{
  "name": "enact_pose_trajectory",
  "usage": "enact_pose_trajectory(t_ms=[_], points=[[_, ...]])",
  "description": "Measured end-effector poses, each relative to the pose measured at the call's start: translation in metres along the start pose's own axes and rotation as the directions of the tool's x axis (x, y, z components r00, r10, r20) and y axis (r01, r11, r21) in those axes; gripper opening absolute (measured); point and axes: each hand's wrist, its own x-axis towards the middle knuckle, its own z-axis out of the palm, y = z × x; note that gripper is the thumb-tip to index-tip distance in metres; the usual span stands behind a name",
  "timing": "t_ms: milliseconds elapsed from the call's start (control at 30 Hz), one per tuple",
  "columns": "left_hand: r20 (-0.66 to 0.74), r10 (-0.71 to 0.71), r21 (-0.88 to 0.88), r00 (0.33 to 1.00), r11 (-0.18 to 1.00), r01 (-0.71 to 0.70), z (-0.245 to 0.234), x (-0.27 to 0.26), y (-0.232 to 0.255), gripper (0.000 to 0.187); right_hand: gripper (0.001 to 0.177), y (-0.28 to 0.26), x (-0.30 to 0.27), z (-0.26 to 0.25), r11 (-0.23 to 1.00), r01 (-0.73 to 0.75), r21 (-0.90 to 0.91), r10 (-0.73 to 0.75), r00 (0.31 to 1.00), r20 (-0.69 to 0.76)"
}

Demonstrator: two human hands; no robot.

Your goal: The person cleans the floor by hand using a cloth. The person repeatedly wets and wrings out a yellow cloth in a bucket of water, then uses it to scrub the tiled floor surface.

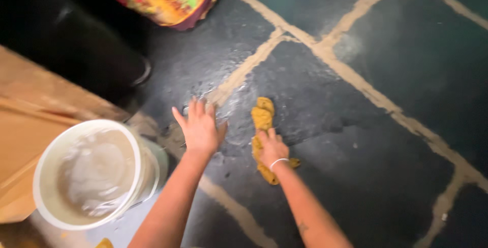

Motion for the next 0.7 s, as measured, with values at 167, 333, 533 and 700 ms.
enact_pose_trajectory(t_ms=[167, 333, 533, 700], points=[[-0.207, -0.356, -0.146, 0.911, 0.932, 0.331, -0.089, -0.001, -0.089, 0.048, 0.083, 0.000, 0.010, 0.000, 0.998, -0.034, -0.049, 0.035, 0.999, 0.020], [0.006, -0.766, -0.268, 0.643, 0.619, 0.739, -0.078, -0.044, -0.129, 0.092, 0.104, -0.017, 0.012, -0.010, 0.984, -0.134, -0.121, 0.143, 0.987, 0.069], [0.325, -0.658, -0.180, 0.679, 0.662, 0.728, -0.040, -0.057, -0.118, 0.057, 0.110, -0.029, 0.007, -0.015, 0.971, -0.153, -0.183, 0.171, 0.982, 0.084], [0.232, -0.546, -0.143, 0.805, 0.799, 0.583, -0.036, -0.053, -0.112, 0.024, 0.114, -0.031, 0.005, -0.016, 0.964, -0.151, -0.217, 0.175, 0.980, 0.098]])
